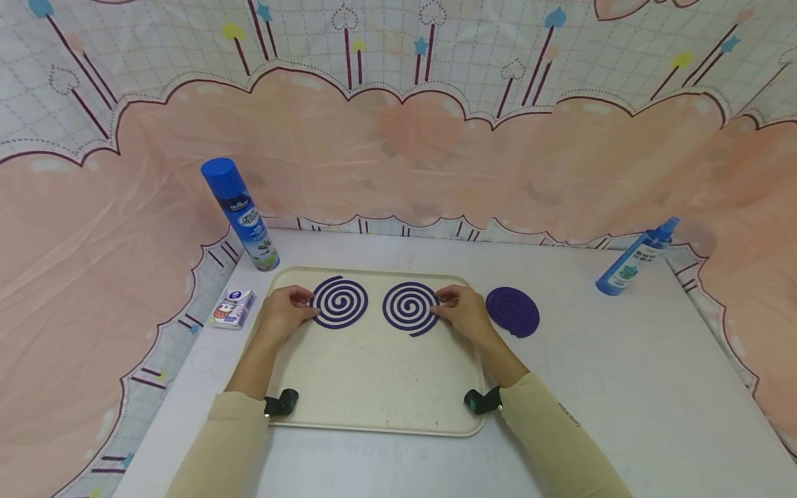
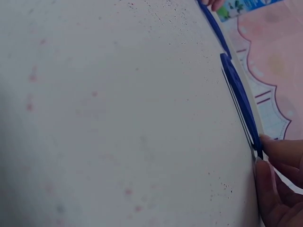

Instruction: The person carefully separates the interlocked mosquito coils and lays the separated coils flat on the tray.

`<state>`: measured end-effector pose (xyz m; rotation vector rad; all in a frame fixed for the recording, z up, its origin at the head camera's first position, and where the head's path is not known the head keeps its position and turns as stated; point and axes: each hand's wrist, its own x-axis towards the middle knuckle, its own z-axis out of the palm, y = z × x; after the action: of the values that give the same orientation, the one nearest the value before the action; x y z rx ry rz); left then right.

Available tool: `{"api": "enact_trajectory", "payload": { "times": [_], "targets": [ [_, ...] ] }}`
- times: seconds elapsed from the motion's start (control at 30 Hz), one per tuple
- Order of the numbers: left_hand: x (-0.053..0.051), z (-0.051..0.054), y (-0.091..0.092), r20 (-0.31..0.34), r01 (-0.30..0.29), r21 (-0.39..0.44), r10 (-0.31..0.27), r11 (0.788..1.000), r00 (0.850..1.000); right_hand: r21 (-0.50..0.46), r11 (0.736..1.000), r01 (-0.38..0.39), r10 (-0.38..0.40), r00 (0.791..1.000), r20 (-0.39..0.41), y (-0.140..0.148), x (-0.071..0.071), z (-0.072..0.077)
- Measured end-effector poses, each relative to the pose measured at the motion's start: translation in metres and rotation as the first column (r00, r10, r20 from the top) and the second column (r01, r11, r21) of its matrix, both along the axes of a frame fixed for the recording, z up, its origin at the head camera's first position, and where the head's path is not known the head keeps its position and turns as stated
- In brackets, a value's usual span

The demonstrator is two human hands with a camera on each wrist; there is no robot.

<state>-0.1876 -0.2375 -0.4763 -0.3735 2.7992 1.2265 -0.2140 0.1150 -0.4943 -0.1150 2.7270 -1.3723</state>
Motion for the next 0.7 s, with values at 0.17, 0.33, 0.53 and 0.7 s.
{"api": "enact_trajectory", "payload": {
  "times": [0.17,0.33,0.53,0.7],
  "targets": [
    [0.0,0.001,-0.001,0.009,-0.019,0.032,0.019,0.999,1.0,-0.012,1.0,-0.001,0.001,1.0,0.002,0.0,-0.001,-0.001],
    [0.003,0.004,0.001,0.001,-0.053,0.053,0.053,0.997,0.999,-0.078,0.997,-0.007,0.01,0.999,0.035,0.004,0.003,0.0],
    [0.003,0.011,0.009,-0.075,0.003,0.044,0.0,0.999,0.997,-0.127,0.992,0.006,0.002,0.998,0.063,0.013,0.01,0.013],
    [-0.001,0.016,0.019,-0.161,0.111,-0.015,-0.112,0.994,0.981,-0.149,0.989,0.002,0.008,0.998,0.065,0.027,0.015,0.023]
  ]
}}
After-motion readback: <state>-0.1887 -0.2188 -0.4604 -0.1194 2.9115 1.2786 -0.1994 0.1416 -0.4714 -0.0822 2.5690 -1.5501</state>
